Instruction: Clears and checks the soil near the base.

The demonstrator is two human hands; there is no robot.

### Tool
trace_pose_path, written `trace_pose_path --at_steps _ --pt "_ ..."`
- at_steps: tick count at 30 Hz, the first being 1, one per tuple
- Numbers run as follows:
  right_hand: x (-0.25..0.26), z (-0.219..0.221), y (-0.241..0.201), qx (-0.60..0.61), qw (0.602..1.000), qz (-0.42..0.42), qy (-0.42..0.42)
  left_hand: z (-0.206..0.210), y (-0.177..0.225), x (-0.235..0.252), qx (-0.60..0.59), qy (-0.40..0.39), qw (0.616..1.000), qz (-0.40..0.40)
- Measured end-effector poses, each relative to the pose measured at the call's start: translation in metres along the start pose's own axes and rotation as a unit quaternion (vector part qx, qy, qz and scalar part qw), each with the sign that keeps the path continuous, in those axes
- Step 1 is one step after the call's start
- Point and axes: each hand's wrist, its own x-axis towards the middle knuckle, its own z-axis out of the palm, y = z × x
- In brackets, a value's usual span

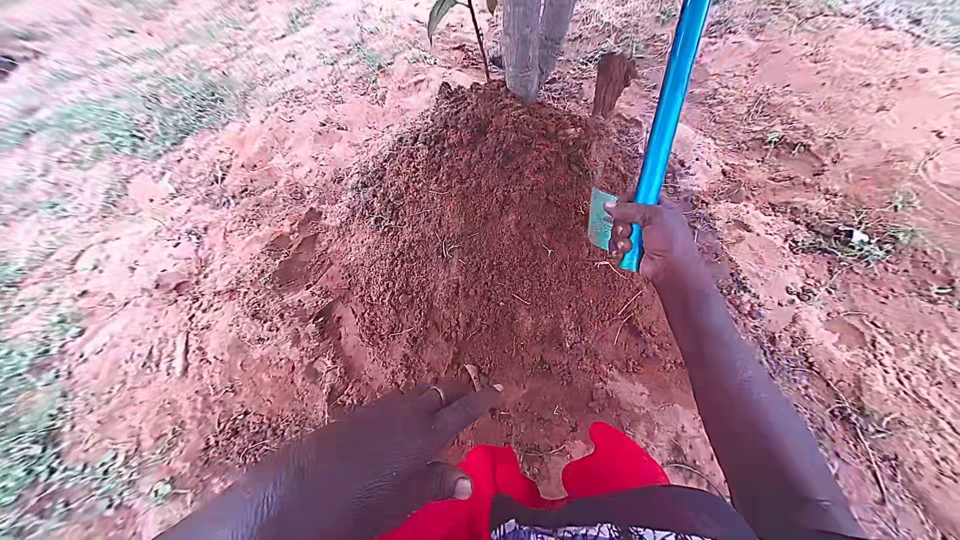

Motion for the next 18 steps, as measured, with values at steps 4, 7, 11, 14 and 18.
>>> trace_pose_path --at_steps 4,7,11,14,18 --pt "-0.064 -0.039 0.071 -0.060 0.993 0.096 -0.020 0.002 0.005 -0.012 0.010 -0.006 1.000 0.024" --pt "-0.093 -0.068 0.100 -0.142 0.984 0.107 -0.026 0.000 -0.005 -0.034 0.096 0.121 0.987 0.045" --pt "-0.118 -0.099 0.118 -0.205 0.972 0.105 -0.043 -0.006 -0.053 -0.090 0.081 0.284 0.951 -0.095" --pt "-0.138 -0.111 0.119 -0.220 0.965 0.118 -0.076 0.024 -0.105 -0.132 -0.006 0.323 0.916 -0.238" --pt "-0.161 -0.116 0.117 -0.266 0.945 0.126 -0.146 0.136 -0.141 -0.145 -0.133 0.292 0.820 -0.474"
